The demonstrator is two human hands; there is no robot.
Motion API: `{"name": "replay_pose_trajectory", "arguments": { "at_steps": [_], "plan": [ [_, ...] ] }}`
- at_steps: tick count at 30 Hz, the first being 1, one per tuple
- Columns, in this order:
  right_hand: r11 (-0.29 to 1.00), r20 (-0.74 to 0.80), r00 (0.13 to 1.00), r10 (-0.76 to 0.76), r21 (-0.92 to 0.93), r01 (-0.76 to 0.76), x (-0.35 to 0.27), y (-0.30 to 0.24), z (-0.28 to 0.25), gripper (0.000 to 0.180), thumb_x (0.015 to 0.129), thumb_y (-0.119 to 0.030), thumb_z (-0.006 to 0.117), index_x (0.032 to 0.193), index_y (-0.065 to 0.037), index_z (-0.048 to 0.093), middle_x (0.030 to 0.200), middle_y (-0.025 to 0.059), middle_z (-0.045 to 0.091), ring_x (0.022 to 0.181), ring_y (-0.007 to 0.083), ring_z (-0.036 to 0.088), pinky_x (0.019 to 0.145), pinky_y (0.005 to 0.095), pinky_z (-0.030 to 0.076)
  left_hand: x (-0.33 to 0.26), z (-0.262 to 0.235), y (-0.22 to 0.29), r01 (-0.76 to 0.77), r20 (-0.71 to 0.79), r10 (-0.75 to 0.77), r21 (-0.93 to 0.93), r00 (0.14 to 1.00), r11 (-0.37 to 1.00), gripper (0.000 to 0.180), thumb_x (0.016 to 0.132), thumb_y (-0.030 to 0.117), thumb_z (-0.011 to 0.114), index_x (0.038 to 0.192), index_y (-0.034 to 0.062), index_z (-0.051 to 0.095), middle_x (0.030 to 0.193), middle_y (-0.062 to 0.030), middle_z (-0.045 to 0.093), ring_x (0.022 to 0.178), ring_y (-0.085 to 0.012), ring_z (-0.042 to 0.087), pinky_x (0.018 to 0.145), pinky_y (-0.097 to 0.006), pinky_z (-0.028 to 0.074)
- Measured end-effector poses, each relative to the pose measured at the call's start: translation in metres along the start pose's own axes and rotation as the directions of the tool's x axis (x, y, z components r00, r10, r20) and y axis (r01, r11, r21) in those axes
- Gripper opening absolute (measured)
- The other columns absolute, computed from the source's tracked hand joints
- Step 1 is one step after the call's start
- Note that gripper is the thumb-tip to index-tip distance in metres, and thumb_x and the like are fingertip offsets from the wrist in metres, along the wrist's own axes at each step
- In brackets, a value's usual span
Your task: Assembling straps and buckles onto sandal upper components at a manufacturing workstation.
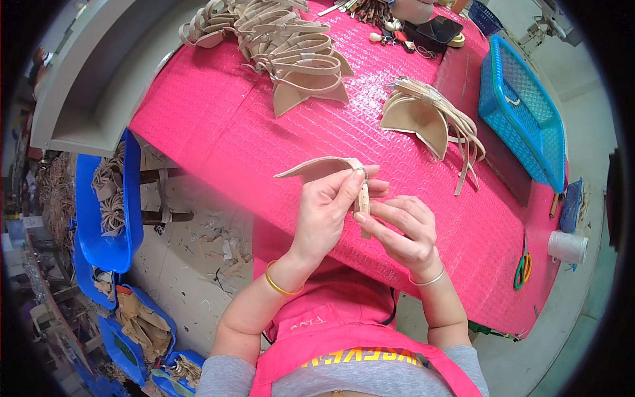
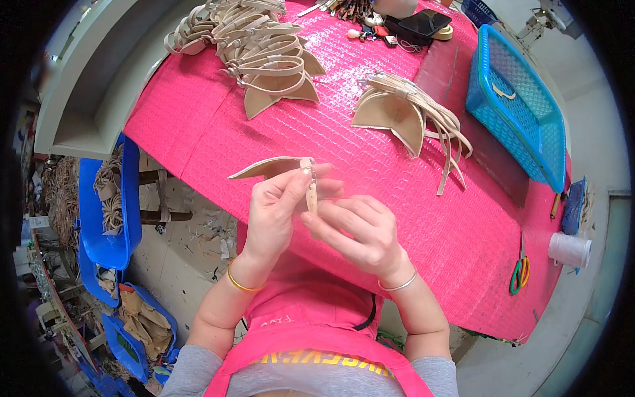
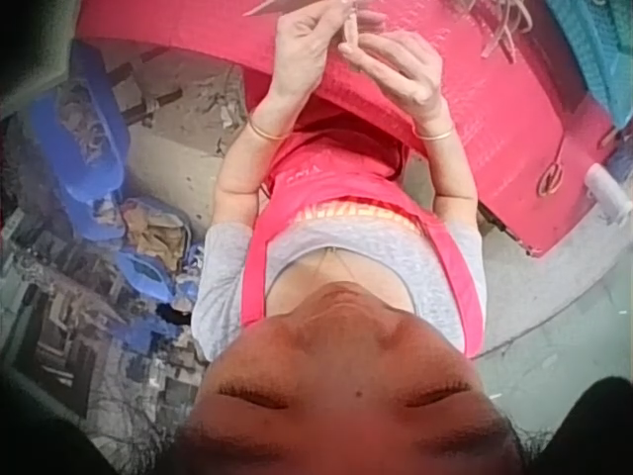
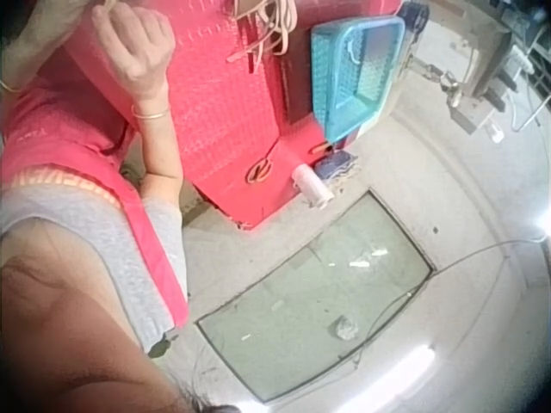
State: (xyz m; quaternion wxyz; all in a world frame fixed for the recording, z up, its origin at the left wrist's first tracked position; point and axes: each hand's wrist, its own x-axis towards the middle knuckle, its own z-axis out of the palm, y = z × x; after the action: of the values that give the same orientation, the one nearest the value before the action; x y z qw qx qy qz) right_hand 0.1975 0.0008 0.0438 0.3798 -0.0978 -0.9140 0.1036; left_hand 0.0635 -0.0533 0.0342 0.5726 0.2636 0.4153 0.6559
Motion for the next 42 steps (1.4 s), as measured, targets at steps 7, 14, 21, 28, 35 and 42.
{"name": "replay_pose_trajectory", "arguments": {
  "at_steps": [7,14,21,28,35,42],
  "plan": [
    [0.997,-0.013,0.999,0.047,0.063,-0.046,0.003,-0.003,0.001,0.03,0.057,-0.005,0.065,0.087,-0.008,0.062,0.076,0.0033,0.059,0.063,0.016,0.056,0.054,0.028,0.046,-0.002,-0.002,0.001,-0.001,-0.007,0.001,-0.029,1.0,1.0,0.032,0.09,0.019,0.041,0.103,-0.0077,0.052,0.087,-0.0161,0.061,0.078,-0.0186,0.061,0.07,-0.028,0.049],
    [0.561,0.04,0.669,0.742,0.509,-0.653,0.026,0.005,0.007,0.01,0.071,-0.001,0.061,0.081,-0.003,0.062,0.067,0.0021,0.058,0.059,0.0116,0.054,0.051,0.0232,0.043,-0.014,-0.004,0.008,0.015,0.081,-0.031,0.195,0.996,0.981,0.038,0.091,0.028,0.037,0.101,-0.0036,0.055,0.059,-0.004,0.053,0.046,-0.0047,0.039,0.042,-0.016,0.027],
    [0.122,0.275,0.49,0.827,0.764,-0.634,0.025,0.013,-0.006,0.015,0.082,-0.01,0.055,0.092,0.001,0.058,0.066,-0.0017,0.053,0.053,0.0016,0.042,0.049,0.0158,0.034,-0.015,-0.012,0.017,0.129,0.225,-0.153,0.119,0.962,0.985,0.037,0.088,0.025,0.044,0.11,-0.0045,0.05,0.074,-0.0053,0.059,0.055,-0.0057,0.048,0.046,-0.017,0.032],
    [0.163,0.321,0.658,0.681,0.809,-0.565,0.017,-0.008,0.0,0.014,0.079,-0.005,0.056,0.091,0.003,0.056,0.075,0.0065,0.059,0.063,0.0094,0.054,0.056,0.0209,0.043,-0.015,-0.013,0.016,0.083,0.11,-0.106,0.197,0.988,0.977,0.026,0.086,0.007,0.048,0.111,0.0004,0.052,0.081,-0.0036,0.059,0.059,-0.0034,0.048,0.05,-0.016,0.037],
    [-0.472,0.575,0.473,0.668,0.818,-0.328,0.013,-0.013,0.01,0.009,0.081,-0.009,0.055,0.077,-0.002,0.052,0.066,0.0055,0.057,0.048,0.0071,0.049,0.039,0.0169,0.039,-0.01,-0.007,0.015,0.048,-0.071,-0.047,0.024,0.996,0.999,0.028,0.08,0.001,0.055,0.108,0.0022,0.056,0.075,-0.001,0.06,0.057,0.0001,0.044,0.048,-0.014,0.034],
    [-0.466,0.631,0.361,0.687,0.763,-0.447,0.003,-0.021,0.003,0.018,0.08,-0.013,0.057,0.068,-0.009,0.043,0.056,-0.001,0.047,0.039,0.0026,0.032,0.034,0.0175,0.021,-0.003,-0.014,0.012,0.012,0.128,-0.074,0.428,0.989,0.904,0.023,0.077,0.0,0.057,0.099,-0.0014,0.059,0.064,0.0016,0.054,0.056,-0.0025,0.045,0.047,-0.017,0.036]
  ]
}}
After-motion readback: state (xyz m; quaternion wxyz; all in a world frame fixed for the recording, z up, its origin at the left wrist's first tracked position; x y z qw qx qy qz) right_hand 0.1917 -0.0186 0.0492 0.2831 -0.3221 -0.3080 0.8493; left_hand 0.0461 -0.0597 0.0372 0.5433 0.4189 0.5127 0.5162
